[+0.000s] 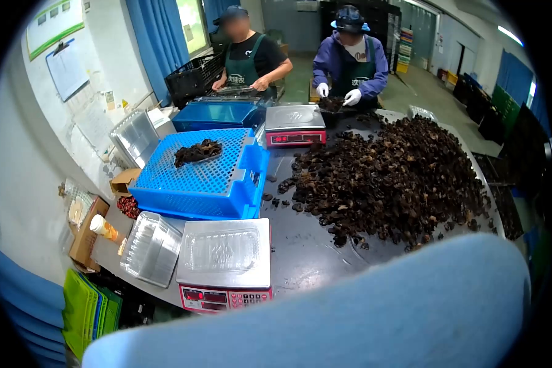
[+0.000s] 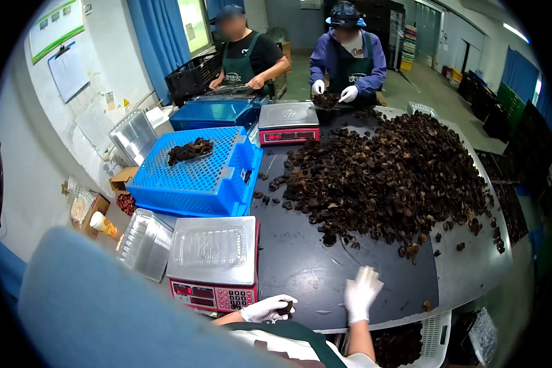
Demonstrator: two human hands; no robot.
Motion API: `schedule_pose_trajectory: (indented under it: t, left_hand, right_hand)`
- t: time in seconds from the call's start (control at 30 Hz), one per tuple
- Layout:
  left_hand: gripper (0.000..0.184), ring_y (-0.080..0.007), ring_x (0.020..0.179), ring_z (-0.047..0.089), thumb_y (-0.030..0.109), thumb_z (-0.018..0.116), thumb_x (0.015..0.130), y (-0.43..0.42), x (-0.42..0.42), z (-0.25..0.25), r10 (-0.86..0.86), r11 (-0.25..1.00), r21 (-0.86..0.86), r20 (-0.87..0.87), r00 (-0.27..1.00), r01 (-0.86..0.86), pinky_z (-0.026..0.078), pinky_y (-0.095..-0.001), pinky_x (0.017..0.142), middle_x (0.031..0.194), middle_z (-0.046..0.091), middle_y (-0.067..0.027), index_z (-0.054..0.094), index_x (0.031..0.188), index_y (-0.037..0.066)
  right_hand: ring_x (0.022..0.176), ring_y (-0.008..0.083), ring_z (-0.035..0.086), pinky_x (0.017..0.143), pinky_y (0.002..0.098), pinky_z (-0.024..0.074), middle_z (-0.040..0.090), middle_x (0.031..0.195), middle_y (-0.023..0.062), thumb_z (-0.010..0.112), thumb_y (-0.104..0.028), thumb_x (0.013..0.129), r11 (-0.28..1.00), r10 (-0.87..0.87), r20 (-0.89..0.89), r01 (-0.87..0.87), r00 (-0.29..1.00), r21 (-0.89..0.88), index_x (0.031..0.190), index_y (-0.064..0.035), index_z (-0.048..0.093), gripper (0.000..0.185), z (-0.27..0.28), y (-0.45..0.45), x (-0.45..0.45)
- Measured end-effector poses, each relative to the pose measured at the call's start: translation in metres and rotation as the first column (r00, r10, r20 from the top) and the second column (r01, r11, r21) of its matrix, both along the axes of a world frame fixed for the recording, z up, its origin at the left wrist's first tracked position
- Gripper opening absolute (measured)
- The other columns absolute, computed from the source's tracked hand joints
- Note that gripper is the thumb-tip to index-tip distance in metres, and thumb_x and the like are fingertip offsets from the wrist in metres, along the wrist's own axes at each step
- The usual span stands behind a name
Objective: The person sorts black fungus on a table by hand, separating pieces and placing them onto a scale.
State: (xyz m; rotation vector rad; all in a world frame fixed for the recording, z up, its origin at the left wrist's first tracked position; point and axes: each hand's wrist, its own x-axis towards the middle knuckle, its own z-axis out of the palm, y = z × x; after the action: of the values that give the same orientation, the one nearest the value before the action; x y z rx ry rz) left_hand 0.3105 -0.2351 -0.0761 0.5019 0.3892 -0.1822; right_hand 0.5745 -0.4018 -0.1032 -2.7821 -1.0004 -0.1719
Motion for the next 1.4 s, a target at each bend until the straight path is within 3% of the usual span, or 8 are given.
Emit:
schedule_pose_trajectory:
  t: [0.13,0.27,0.4,0.53,0.67,0.9,1.07,1.4]
  left_hand:
    - [0.030,-0.0143,0.084,0.063,0.019,0.053,0.100,-0.003,0.005,-0.013,0.016,0.999,0.044,-0.025,1.000,-0.015,0.056,-0.0222,0.073,0.106,0.059,-0.0082,0.051,0.128,0.009]
    - [0.023,-0.0156,0.083,0.063,0.017,0.053,0.099,-0.007,0.004,-0.036,0.024,0.995,0.097,-0.084,0.996,-0.015,0.055,-0.0234,0.067,0.104,0.059,-0.0075,0.054,0.121,0.008]
    - [0.017,-0.0095,0.075,0.059,0.027,0.051,0.100,-0.013,0.010,0.011,-0.039,0.869,0.494,0.036,0.999,0.016,0.047,-0.0224,0.058,0.092,0.060,-0.0012,0.055,0.100,0.010]
    - [0.026,-0.0047,0.069,0.048,0.034,0.049,0.102,-0.020,0.011,0.034,-0.136,0.635,0.773,0.093,0.986,0.014,0.043,-0.0221,0.061,0.080,0.056,0.0022,0.054,0.093,0.010]
    - [0.035,-0.0068,0.069,0.051,0.032,0.049,0.101,-0.022,0.008,0.035,-0.038,0.596,0.799,-0.068,0.997,0.077,0.042,-0.0232,0.058,0.076,0.056,0.0008,0.062,0.119,0.004]
    - [0.029,-0.0047,0.058,0.044,0.032,0.049,0.101,-0.017,0.008,0.045,-0.102,0.805,0.580,-0.078,0.992,0.128,0.037,-0.0214,0.051,0.069,0.052,0.0032,0.060,0.092,0.006]
    - [0.027,-0.0044,0.059,0.045,0.033,0.051,0.101,-0.016,0.008,0.040,-0.109,0.855,0.497,-0.102,0.989,0.146,0.038,-0.0209,0.050,0.072,0.053,0.0035,0.059,0.097,0.007]
    - [0.027,-0.0024,0.073,0.049,0.012,0.067,0.089,-0.019,0.025,0.040,-0.182,0.636,0.751,-0.079,0.980,0.178,0.042,-0.0198,0.065,0.082,0.055,0.0039,0.059,0.115,0.008]
  right_hand:
    - [0.120,0.0346,0.049,0.096,0.0491,0.0391,0.049,0.138,0.0182,0.059,-0.028,0.088,0.817,-0.575,-0.118,0.562,0.809,-0.130,0.134,-0.0024,0.047,0.054,0.049,-0.129,0.059]
    - [0.127,0.0366,0.047,0.093,0.0502,0.0437,0.043,0.146,0.0149,0.049,-0.042,0.096,0.439,-0.766,0.402,0.866,0.501,-0.241,0.137,-0.0092,0.048,0.053,-0.028,-0.228,0.086]
    - [0.115,0.0386,0.054,0.092,0.0492,0.0439,0.055,0.128,0.0229,0.057,-0.015,0.081,0.920,-0.361,0.192,0.315,0.913,0.233,0.117,-0.0015,0.060,0.039,0.033,-0.108,0.028]
    - [0.117,0.0419,0.051,0.099,0.0512,0.0410,0.055,0.120,0.0232,0.061,-0.006,0.071,0.617,0.515,0.197,-0.520,0.834,0.591,0.112,-0.0007,0.060,0.041,-0.048,0.029,-0.067]
    - [0.142,0.0381,0.028,0.116,0.0580,0.0126,0.035,0.153,0.0180,0.063,-0.043,0.076,0.630,0.760,-0.212,-0.777,0.614,0.006,0.145,-0.0115,0.043,0.078,-0.025,0.062,-0.134]
    - [0.141,0.0389,0.030,0.113,0.0579,0.0189,0.037,0.150,0.0200,0.056,-0.036,0.089,0.994,0.056,-0.141,-0.069,0.988,-0.088,0.143,-0.0074,0.043,0.063,0.018,-0.038,0.001]
    - [0.127,0.0377,0.046,0.094,0.0600,0.0401,0.040,0.149,0.0162,0.042,-0.058,0.096,0.612,-0.733,0.191,0.756,0.653,-0.235,0.142,-0.0102,0.043,0.067,-0.017,-0.186,0.066]
    - [0.126,0.0407,0.044,0.104,0.0563,0.0331,0.050,0.136,0.0217,0.066,-0.031,0.081,0.915,0.259,0.015,-0.250,0.966,0.316,0.122,-0.0051,0.058,0.049,-0.014,0.001,-0.043]
